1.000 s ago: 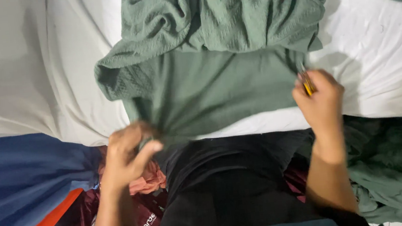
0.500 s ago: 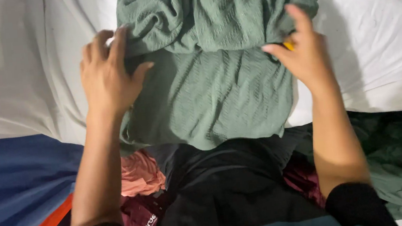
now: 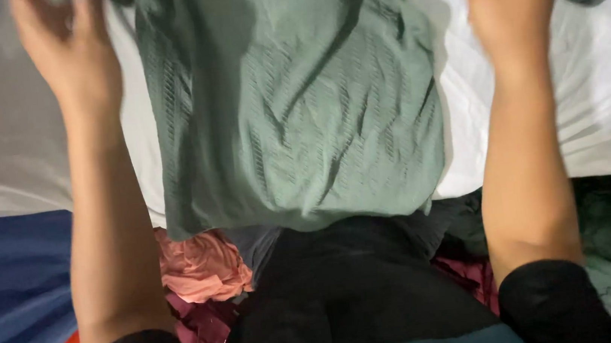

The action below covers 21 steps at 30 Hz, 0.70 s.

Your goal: Inspecting, trimming loose threads, and folding a green textured shirt

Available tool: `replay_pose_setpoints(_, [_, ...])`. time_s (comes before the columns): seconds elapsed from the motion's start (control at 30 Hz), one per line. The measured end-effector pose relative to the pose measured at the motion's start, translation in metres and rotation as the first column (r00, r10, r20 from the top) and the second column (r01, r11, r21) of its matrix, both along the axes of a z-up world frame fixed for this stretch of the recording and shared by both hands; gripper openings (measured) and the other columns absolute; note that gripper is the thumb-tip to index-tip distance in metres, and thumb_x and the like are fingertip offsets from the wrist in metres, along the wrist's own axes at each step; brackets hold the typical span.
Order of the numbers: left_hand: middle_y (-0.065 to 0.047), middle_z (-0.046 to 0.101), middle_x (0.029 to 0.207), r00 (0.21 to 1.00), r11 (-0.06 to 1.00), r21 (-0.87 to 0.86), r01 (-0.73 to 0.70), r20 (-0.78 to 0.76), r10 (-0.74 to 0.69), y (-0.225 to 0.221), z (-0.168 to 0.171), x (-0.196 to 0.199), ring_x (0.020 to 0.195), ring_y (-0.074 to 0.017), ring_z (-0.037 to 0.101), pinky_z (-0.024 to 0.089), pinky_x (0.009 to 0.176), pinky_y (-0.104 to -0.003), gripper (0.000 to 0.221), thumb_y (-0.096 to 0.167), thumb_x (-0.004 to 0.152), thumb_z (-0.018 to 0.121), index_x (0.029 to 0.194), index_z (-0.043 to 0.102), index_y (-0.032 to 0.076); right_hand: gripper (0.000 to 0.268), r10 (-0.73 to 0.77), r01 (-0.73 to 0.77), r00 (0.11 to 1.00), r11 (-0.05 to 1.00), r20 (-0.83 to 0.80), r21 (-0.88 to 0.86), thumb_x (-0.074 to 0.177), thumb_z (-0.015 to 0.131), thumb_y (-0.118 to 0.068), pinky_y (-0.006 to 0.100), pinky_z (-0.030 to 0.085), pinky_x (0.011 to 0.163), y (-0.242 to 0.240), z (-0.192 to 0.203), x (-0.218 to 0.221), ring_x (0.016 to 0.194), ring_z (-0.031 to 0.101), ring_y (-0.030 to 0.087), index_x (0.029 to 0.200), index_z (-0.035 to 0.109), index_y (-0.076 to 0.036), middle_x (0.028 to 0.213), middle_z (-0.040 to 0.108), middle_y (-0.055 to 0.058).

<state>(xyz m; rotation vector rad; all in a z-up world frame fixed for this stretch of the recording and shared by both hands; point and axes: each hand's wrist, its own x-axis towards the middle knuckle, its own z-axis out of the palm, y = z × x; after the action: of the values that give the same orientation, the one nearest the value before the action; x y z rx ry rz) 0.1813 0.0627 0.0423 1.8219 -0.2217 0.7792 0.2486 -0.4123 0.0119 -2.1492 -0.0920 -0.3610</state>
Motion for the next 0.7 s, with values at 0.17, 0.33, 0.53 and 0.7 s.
replay_pose_setpoints(0.17, [-0.018, 0.058, 0.118, 0.810, 0.892, 0.452, 0.003, -0.524, 0.263, 0.008, -0.068, -0.055, 0.095, -0.0301, 0.061, 0.051, 0.085, -0.043, 0.050, 0.041, 0.102, 0.073, 0.128, 0.068, -0.002, 0.040, 0.083, -0.152, 0.971, 0.940, -0.226, -0.306, 0.101, 0.081, -0.025, 0.040, 0.053, 0.083, 0.017, -0.026, -0.054, 0.100, 0.071, 0.029, 0.128, 0.066, 0.000, 0.111, 0.075, 0.014])
replay_pose_setpoints(0.33, [-0.014, 0.064, 0.103, 0.830, 0.848, 0.526, -0.056, -0.448, 0.333, -0.011, -0.073, -0.058, 0.095, -0.0320, 0.059, 0.047, 0.084, -0.044, 0.034, 0.025, 0.095, 0.077, 0.119, 0.066, 0.004, 0.055, -0.039, -0.026, 0.987, 0.919, -0.157, -0.392, 0.090, 0.093, -0.030, 0.045, 0.050, 0.080, 0.032, -0.052, -0.056, 0.095, 0.064, 0.032, 0.126, 0.061, -0.005, 0.107, 0.064, 0.015])
replay_pose_setpoints(0.53, [-0.003, 0.063, 0.094, 0.808, 0.874, -0.349, -0.338, -0.583, 0.080, 0.007, -0.094, -0.053, 0.084, -0.0138, 0.065, 0.054, 0.078, -0.026, 0.025, 0.004, 0.095, 0.071, 0.118, 0.061, 0.007, 0.048, -0.243, 0.146, 0.960, 0.857, -0.138, -0.494, 0.089, 0.090, -0.041, 0.057, 0.048, 0.073, -0.005, -0.097, -0.046, 0.088, 0.065, 0.047, 0.098, 0.059, -0.006, 0.089, 0.066, 0.020])
replay_pose_setpoints(0.7, [-0.005, 0.071, 0.078, 0.592, 0.536, -0.630, -0.562, -0.759, -0.271, -0.021, -0.010, -0.064, 0.065, -0.0206, 0.076, 0.063, 0.060, -0.033, 0.023, 0.023, 0.087, 0.078, 0.103, 0.074, 0.008, 0.016, -0.111, 0.255, 0.899, 0.920, -0.424, 0.299, 0.097, 0.075, -0.014, 0.026, 0.045, 0.034, 0.000, -0.058, -0.054, 0.044, 0.045, 0.011, 0.093, 0.060, -0.008, 0.073, 0.046, -0.001])
